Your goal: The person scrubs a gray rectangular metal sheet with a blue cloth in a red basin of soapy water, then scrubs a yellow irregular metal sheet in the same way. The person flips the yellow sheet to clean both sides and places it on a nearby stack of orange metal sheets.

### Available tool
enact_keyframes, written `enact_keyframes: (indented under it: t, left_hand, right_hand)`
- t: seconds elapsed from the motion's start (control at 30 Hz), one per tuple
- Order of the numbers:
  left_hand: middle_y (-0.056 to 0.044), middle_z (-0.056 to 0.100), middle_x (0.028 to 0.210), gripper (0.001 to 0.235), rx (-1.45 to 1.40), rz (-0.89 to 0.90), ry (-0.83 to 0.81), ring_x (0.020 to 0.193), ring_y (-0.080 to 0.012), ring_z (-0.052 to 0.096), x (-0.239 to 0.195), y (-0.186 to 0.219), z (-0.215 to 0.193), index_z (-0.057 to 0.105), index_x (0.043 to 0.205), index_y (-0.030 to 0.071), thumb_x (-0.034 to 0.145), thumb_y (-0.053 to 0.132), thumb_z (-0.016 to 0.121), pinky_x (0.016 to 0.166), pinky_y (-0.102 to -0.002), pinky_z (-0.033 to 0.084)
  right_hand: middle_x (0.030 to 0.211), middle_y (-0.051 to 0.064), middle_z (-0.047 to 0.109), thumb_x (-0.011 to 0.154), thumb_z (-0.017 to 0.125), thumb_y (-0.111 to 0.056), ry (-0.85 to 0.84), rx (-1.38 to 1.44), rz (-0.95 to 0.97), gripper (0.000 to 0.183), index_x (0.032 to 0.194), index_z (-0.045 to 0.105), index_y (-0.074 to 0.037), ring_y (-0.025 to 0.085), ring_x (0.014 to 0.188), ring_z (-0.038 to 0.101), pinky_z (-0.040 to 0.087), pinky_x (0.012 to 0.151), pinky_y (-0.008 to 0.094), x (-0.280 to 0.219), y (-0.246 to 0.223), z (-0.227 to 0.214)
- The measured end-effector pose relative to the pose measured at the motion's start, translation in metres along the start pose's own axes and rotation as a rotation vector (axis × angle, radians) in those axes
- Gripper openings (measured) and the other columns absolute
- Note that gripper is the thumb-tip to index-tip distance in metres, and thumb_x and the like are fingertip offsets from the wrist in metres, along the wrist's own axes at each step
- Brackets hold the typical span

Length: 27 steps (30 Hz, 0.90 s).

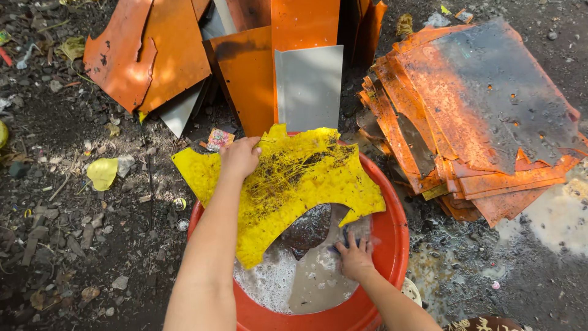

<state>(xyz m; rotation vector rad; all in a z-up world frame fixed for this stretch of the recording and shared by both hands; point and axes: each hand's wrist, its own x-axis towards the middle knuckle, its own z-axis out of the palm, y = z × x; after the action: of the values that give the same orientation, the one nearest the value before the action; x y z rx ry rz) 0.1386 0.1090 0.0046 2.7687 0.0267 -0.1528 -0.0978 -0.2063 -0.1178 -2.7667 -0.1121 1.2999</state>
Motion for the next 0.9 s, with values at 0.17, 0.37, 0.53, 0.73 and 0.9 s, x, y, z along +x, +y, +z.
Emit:
enact_keyframes:
  t: [0.17,0.37,0.53,0.73,0.9]
  left_hand:
    - [-0.008,0.061,0.137,0.046,-0.086,-0.059,0.084,0.133,-0.0298,0.052,-0.017,0.004,0.037,0.063,0.137,0.018,0.091,0.019,0.069,0.116,-0.057,0.028]
    - [-0.014,0.038,0.159,0.062,-0.161,0.118,-0.017,0.151,-0.0326,0.028,-0.129,0.026,0.065,0.053,0.146,0.012,0.089,0.025,0.073,0.121,-0.059,0.018]
    - [-0.016,0.01,0.168,0.092,-0.107,0.006,-0.153,0.155,-0.0367,0.003,-0.172,0.048,0.064,0.027,0.157,0.006,0.085,0.035,0.077,0.123,-0.058,0.006]
    - [-0.005,0.008,0.171,0.097,0.02,0.032,-0.243,0.158,-0.0254,0.002,-0.174,0.06,0.055,0.017,0.161,0.01,0.087,0.037,0.074,0.124,-0.058,-0.001]
    - [-0.003,0.011,0.17,0.093,0.001,0.054,-0.277,0.157,-0.0264,0.003,-0.163,0.055,0.065,0.021,0.16,0.011,0.087,0.034,0.074,0.122,-0.062,-0.001]
  right_hand:
    - [0.154,0.015,0.034,0.087,0.068,-0.024,0.074,0.062,-0.161,0.047,0.133,0.058,-0.018,0.047,0.142,0.029,0.038,0.112,0.062,0.006,-0.011,0.058]
    - [0.112,0.015,0.074,0.076,0.079,-0.013,-0.094,0.442,-0.532,0.037,0.111,0.069,-0.01,0.029,0.106,0.069,0.058,0.095,0.045,0.009,0.022,0.028]
    - [0.123,0.009,0.069,0.078,0.073,-0.005,-0.267,0.798,-0.555,0.054,0.129,0.056,-0.015,0.02,0.111,0.066,0.054,0.1,0.035,-0.053,0.016,-0.129]
    - [0.145,0.017,0.056,0.086,0.068,-0.001,0.444,0.564,-0.688,0.06,0.142,0.052,-0.014,0.037,0.137,0.051,0.04,0.113,0.044,-0.07,-0.044,-0.197]
    - [0.141,0.023,0.058,0.077,0.071,0.002,0.941,0.281,-0.629,0.051,0.127,0.067,-0.008,0.05,0.137,0.042,0.036,0.115,0.052,0.021,-0.087,-0.179]
